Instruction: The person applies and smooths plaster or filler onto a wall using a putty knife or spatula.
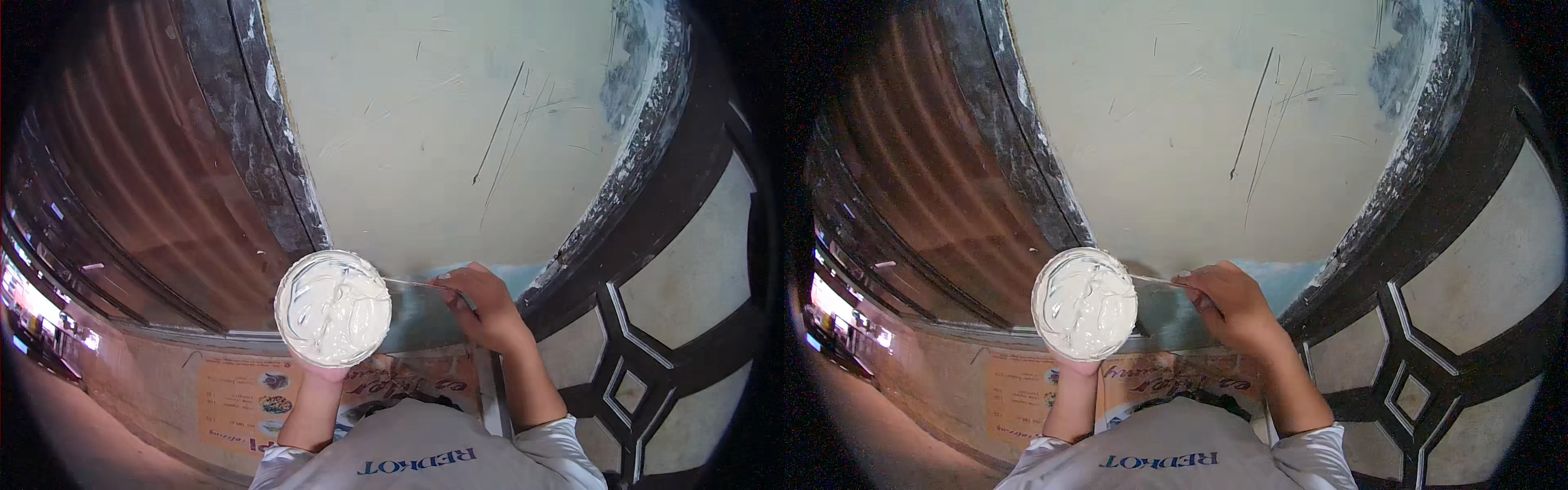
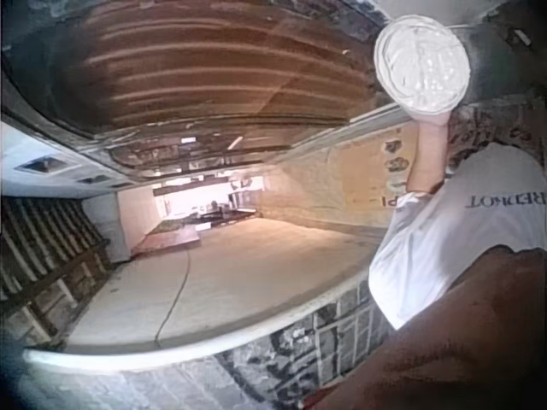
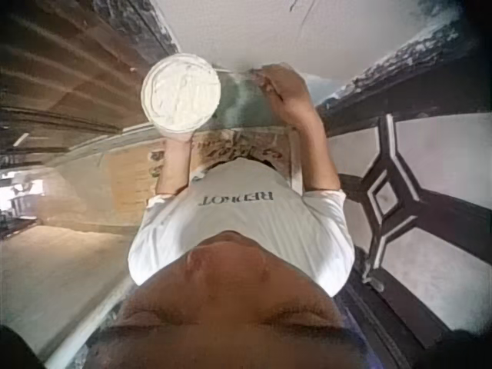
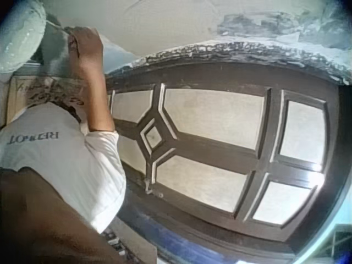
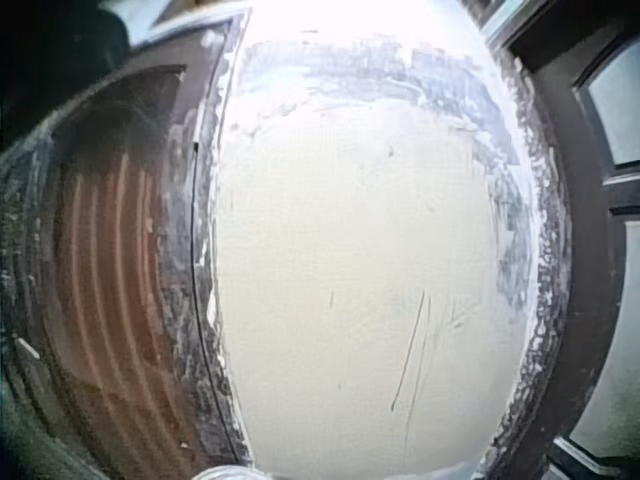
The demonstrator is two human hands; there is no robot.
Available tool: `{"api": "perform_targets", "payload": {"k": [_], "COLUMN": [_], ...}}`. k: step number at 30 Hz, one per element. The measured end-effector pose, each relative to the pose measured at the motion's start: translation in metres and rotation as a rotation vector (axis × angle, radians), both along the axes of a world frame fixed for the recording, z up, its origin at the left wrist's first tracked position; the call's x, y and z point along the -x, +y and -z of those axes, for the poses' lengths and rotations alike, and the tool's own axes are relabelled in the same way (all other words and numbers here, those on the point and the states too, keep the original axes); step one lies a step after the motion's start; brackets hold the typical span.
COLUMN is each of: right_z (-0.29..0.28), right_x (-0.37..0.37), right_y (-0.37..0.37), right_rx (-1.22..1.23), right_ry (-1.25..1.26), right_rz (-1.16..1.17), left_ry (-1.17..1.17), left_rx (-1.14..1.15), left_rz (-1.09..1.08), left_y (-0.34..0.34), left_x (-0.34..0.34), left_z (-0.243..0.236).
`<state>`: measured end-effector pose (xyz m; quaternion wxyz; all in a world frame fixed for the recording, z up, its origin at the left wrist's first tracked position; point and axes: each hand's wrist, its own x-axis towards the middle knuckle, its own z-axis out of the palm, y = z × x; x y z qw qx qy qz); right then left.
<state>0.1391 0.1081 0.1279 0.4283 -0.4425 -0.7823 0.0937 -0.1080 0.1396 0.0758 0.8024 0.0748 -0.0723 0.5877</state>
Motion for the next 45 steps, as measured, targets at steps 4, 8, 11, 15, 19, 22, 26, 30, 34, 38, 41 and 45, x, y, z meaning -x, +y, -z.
{"api": "perform_targets", "payload": {"k": [4,8,11,15,19,22,26,30,34,38,41,45], "right_z": [0.005,0.008,0.011,0.009,0.012,0.017,0.013,-0.018,-0.094,-0.123,-0.074,0.092], "right_x": [0.002,0.002,-0.001,-0.003,-0.007,-0.013,-0.021,-0.050,-0.070,-0.076,-0.063,-0.052], "right_y": [0.001,-0.001,0.000,-0.002,-0.003,-0.002,-0.007,-0.002,0.017,0.064,0.100,0.098], "right_rx": [-0.021,-0.041,-0.054,-0.038,0.044,0.059,0.239,-0.095,-0.647,-0.862,-0.723,-0.496], "right_ry": [0.016,0.025,0.049,0.058,0.093,0.124,0.174,0.128,-0.215,-0.336,-0.417,-0.382], "right_rz": [-0.013,-0.006,-0.031,-0.024,-0.043,-0.055,0.004,0.209,0.521,0.685,0.796,0.778], "left_ry": [-0.091,-0.041,-0.037,0.013,0.007,0.004,0.010,0.165,0.180,0.144,0.166,0.179], "left_rx": [-0.022,-0.004,-0.030,-0.013,-0.028,-0.016,-0.009,0.087,0.106,0.070,0.047,0.111], "left_rz": [0.045,0.010,0.030,0.013,0.012,0.012,0.045,-0.047,-0.041,-0.025,-0.070,-0.068], "left_y": [0.000,0.000,0.000,0.001,0.003,0.003,0.004,0.004,0.002,0.001,0.000,0.003], "left_x": [0.004,0.003,0.003,0.001,0.001,-0.005,-0.001,-0.005,-0.005,-0.008,-0.001,0.003], "left_z": [0.008,0.008,0.005,0.004,0.012,0.005,0.011,0.010,0.008,0.009,0.016,0.020]}}
